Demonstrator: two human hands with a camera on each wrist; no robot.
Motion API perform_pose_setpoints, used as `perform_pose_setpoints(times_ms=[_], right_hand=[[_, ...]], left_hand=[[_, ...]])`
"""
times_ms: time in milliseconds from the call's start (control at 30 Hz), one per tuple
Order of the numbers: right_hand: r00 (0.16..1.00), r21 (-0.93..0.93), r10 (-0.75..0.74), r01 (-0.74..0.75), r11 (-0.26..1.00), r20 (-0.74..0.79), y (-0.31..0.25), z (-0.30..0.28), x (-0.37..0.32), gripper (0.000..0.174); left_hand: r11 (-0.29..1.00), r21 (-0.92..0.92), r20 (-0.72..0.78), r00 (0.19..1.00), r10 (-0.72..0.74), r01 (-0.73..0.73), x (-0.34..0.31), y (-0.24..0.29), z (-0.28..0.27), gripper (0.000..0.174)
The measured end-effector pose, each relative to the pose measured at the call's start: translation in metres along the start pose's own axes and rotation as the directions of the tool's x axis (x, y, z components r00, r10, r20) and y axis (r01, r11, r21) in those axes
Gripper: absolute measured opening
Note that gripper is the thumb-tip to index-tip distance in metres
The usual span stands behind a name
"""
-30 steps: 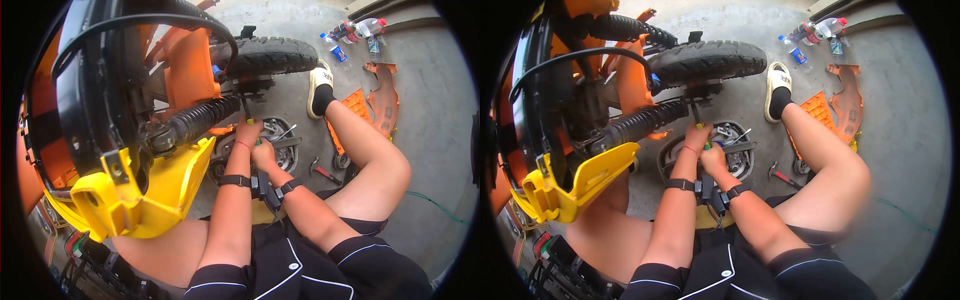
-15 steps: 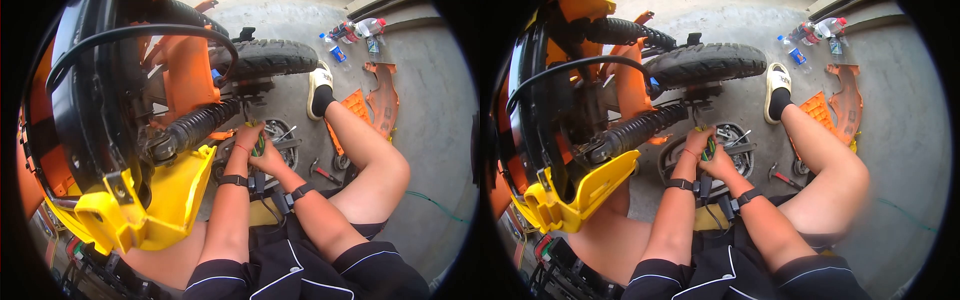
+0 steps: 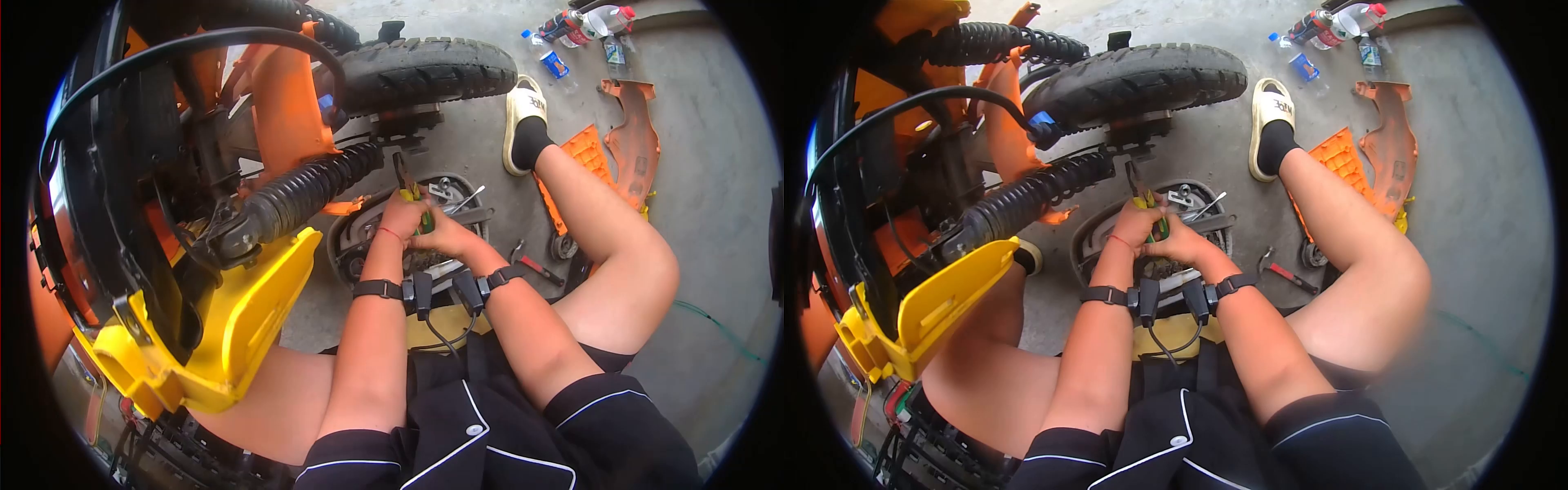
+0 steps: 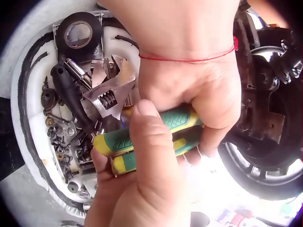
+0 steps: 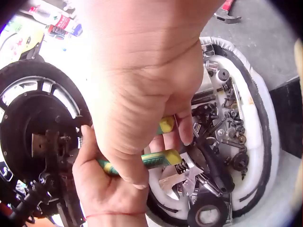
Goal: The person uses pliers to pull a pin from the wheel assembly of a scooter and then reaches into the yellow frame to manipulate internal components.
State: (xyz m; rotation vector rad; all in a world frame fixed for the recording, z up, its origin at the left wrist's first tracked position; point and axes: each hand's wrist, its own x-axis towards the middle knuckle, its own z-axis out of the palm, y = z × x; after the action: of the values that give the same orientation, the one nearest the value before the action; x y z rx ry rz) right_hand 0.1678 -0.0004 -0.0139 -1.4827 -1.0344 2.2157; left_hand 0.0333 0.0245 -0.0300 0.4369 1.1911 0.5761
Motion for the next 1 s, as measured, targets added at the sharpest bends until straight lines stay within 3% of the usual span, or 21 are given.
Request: perform_pose_setpoints(times_ms=[33,67,100,167,267,300,367,400,467,500,567,600,633,667,700,767,1000], right_hand=[[0.993,-0.101,0.113,-0.114,0.988,-0.016,-0.002,0.001,-0.001,0.112],[0.990,-0.223,0.070,-0.096,0.970,-0.121,-0.001,0.009,-0.002,0.089],[0.990,-0.224,0.068,-0.094,0.970,-0.120,-0.002,0.015,0.000,0.089],[0.977,-0.278,-0.198,0.170,0.946,-0.075,-0.008,0.024,0.003,0.060],[0.980,-0.203,-0.182,0.163,0.966,-0.080,-0.013,0.026,0.007,0.047],[0.980,-0.202,-0.184,0.165,0.965,-0.081,-0.019,0.025,0.007,0.047],[0.998,-0.150,-0.058,0.061,0.987,0.023,-0.039,0.022,0.001,0.075],[0.998,-0.150,-0.058,0.061,0.987,0.022,-0.041,0.022,0.000,0.075],[0.995,0.039,0.096,-0.097,0.995,0.042,-0.046,0.023,-0.002,0.069],[0.994,0.038,0.096,-0.098,0.994,0.043,-0.046,0.024,-0.003,0.069],[0.985,-0.146,0.156,-0.166,0.975,-0.078,-0.046,0.026,-0.005,0.072],[0.985,-0.147,0.155,-0.165,0.975,-0.077,-0.041,0.028,-0.002,0.072],[0.970,-0.465,0.083,-0.183,0.866,-0.228,-0.031,0.031,0.002,0.067],[0.939,-0.719,-0.037,-0.237,0.654,-0.342,-0.022,0.031,0.006,0.063],[0.939,-0.718,-0.037,-0.236,0.655,-0.343,-0.023,0.029,0.007,0.063],[0.979,-0.620,-0.147,0.030,0.784,-0.139,-0.024,0.025,0.010,0.055],[0.976,-0.568,-0.110,-0.018,0.823,-0.190,-0.022,0.027,0.009,0.052]], left_hand=[[0.995,0.078,-0.141,0.988,0.066,-0.055,0.004,-0.012,0.001,0.020],[0.982,0.161,-0.274,0.951,0.141,-0.099,0.009,-0.023,0.001,0.027],[0.982,0.161,-0.275,0.951,0.143,-0.101,0.010,-0.027,0.002,0.027],[0.961,0.276,-0.442,0.883,0.155,-0.031,0.012,-0.032,0.002,0.031],[0.930,0.367,-0.488,0.858,0.162,0.033,0.013,-0.017,0.006,0.034],[0.929,0.369,-0.487,0.858,0.164,0.032,0.011,-0.006,0.009,0.034],[0.883,0.460,-0.544,0.815,0.200,0.091,0.008,0.013,0.016,0.037],[0.883,0.461,-0.543,0.816,0.200,0.090,0.011,0.011,0.015,0.037],[0.882,0.464,-0.519,0.831,0.200,0.078,0.018,0.005,0.011,0.042],[0.883,0.463,-0.520,0.831,0.199,0.078,0.018,0.002,0.011,0.042],[0.880,0.462,-0.571,0.795,0.202,0.108,0.021,-0.002,0.010,0.042],[0.881,0.462,-0.572,0.795,0.203,0.107,0.020,0.000,0.008,0.042],[0.883,0.450,-0.528,0.837,0.141,0.136,0.019,0.003,0.004,0.046],[0.882,0.441,-0.480,0.874,0.076,0.165,0.018,0.006,0.003,0.049],[0.881,0.443,-0.480,0.874,0.077,0.166,0.020,0.004,0.003,0.049],[0.843,0.521,-0.527,0.827,0.193,0.135,0.024,-0.001,0.004,0.039],[0.844,0.525,-0.505,0.839,0.202,0.112,0.012,0.009,0.012,0.042]])
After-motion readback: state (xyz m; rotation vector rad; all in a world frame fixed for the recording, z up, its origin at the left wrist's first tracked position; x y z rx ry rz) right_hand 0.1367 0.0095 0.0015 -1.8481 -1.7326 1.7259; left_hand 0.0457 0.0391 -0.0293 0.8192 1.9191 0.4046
